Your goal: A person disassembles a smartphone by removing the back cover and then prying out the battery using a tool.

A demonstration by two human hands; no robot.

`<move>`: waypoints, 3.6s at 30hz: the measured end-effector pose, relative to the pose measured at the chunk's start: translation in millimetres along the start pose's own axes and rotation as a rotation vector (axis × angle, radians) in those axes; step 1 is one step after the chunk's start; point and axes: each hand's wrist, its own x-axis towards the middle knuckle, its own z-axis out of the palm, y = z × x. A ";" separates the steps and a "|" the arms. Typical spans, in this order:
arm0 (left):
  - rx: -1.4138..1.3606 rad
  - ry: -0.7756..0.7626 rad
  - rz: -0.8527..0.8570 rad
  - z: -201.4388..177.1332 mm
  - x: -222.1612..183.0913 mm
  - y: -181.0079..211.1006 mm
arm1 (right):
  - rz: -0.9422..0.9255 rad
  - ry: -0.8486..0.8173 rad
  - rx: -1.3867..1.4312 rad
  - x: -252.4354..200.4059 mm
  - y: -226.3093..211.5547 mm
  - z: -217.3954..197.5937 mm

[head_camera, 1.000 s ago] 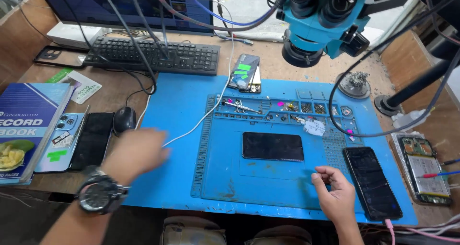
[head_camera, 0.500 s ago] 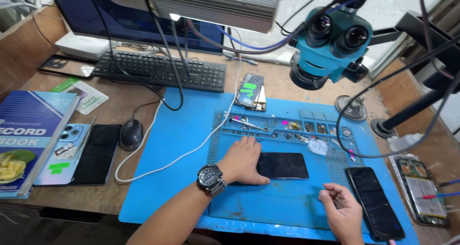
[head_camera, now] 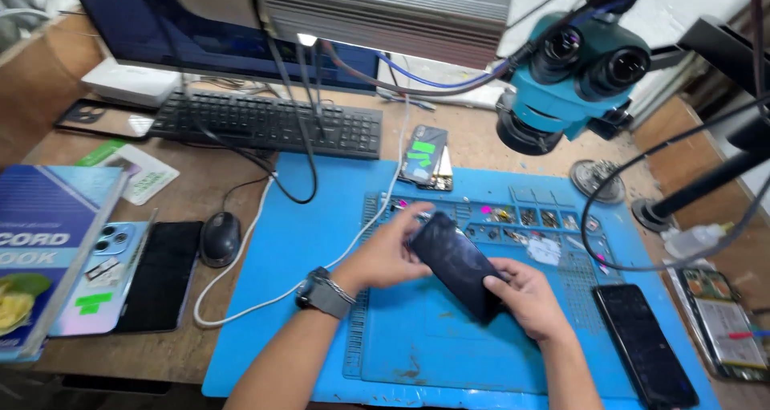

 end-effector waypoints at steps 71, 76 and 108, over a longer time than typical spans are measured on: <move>-0.251 -0.130 0.030 66.1 -8.6 1.3 | -0.216 -0.341 0.470 -16.8 -0.9 8.5; -0.181 -0.116 0.090 73.5 -12.0 -0.9 | -0.168 -0.409 0.424 -21.6 -4.5 9.7; 0.089 -0.153 0.285 79.5 -11.8 -11.6 | -0.251 -0.471 0.399 -28.0 -10.6 6.7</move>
